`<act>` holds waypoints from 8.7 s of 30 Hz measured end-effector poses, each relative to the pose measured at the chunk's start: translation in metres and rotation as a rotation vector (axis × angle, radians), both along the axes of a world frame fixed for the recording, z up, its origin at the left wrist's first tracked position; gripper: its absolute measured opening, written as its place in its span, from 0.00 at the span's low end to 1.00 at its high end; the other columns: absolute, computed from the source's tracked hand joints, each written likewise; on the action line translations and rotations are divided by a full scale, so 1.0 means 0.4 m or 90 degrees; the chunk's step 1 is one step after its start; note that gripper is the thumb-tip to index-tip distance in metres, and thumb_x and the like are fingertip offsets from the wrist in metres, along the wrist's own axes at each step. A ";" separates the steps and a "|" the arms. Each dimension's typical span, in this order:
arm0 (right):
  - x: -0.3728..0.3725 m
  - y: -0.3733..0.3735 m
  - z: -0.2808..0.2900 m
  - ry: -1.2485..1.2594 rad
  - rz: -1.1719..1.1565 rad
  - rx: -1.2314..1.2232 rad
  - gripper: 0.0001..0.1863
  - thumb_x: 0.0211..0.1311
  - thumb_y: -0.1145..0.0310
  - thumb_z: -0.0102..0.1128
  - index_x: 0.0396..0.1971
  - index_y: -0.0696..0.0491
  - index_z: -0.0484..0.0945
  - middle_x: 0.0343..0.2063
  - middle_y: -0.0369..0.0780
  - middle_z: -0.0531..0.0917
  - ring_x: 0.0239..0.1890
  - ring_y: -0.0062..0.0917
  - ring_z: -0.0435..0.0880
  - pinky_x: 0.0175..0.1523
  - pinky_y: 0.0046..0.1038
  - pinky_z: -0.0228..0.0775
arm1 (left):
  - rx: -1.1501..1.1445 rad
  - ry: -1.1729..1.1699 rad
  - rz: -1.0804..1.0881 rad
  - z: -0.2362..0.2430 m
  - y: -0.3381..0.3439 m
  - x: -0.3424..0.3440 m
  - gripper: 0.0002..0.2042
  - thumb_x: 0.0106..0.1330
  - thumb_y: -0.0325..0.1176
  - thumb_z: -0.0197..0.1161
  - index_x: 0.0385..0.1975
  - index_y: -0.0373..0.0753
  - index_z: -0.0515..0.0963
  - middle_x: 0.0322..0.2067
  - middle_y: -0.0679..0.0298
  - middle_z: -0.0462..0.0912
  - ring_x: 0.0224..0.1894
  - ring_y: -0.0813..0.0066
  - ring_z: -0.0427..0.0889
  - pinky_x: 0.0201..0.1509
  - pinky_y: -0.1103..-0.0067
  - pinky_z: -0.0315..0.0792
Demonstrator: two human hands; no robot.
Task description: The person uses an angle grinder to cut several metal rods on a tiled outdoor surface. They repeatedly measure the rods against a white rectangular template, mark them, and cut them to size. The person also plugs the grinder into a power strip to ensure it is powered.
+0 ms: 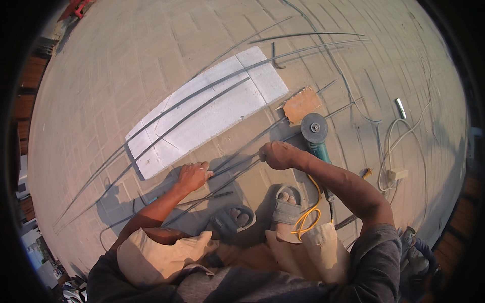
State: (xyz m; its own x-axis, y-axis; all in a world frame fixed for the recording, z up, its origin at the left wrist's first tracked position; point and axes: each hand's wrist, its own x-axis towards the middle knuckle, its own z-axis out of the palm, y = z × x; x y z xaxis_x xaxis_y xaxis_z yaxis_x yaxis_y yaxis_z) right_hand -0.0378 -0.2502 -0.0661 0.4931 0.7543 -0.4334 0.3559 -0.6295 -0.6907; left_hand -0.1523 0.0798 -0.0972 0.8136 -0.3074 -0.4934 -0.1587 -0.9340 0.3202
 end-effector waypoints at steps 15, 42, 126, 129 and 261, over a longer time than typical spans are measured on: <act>-0.032 0.077 -0.050 0.447 -0.329 0.133 0.13 0.58 0.76 0.49 0.41 0.61 0.77 0.26 0.43 0.78 0.26 0.28 0.79 0.28 0.31 0.69 | 0.008 0.314 -0.081 0.204 -0.055 0.160 0.13 0.64 0.32 0.58 0.45 0.34 0.80 0.34 0.52 0.86 0.36 0.58 0.86 0.42 0.66 0.77; 0.066 0.471 0.187 0.610 -0.459 0.341 0.18 0.74 0.57 0.59 0.36 0.59 0.84 0.14 0.28 0.66 0.14 0.12 0.58 0.19 0.24 0.46 | -0.300 0.146 0.377 0.349 0.186 0.048 0.24 0.76 0.52 0.55 0.55 0.36 0.77 0.34 0.56 0.84 0.40 0.68 0.84 0.47 0.72 0.75; 0.289 0.648 -0.051 -0.534 0.009 0.149 0.09 0.61 0.65 0.60 0.28 0.54 0.84 0.30 0.44 0.86 0.33 0.42 0.87 0.37 0.40 0.77 | 0.032 -0.449 0.299 0.067 0.513 0.152 0.18 0.67 0.45 0.66 0.53 0.45 0.83 0.48 0.63 0.81 0.54 0.62 0.79 0.69 0.60 0.60; 0.290 0.645 -0.054 -0.533 0.021 0.165 0.09 0.61 0.64 0.61 0.28 0.53 0.83 0.30 0.44 0.86 0.33 0.42 0.86 0.36 0.40 0.77 | -0.071 -0.543 0.242 0.063 0.397 0.211 0.14 0.64 0.41 0.69 0.48 0.45 0.85 0.45 0.67 0.81 0.51 0.66 0.80 0.65 0.63 0.66; 0.281 0.703 -0.068 -0.246 -0.057 0.346 0.04 0.58 0.80 0.62 0.34 0.61 0.81 0.38 0.45 0.84 0.45 0.42 0.83 0.54 0.35 0.74 | -0.215 -0.497 1.083 -0.072 0.968 -0.101 0.06 0.61 0.28 0.71 0.35 0.34 0.86 0.33 0.59 0.89 0.36 0.73 0.86 0.44 0.76 0.77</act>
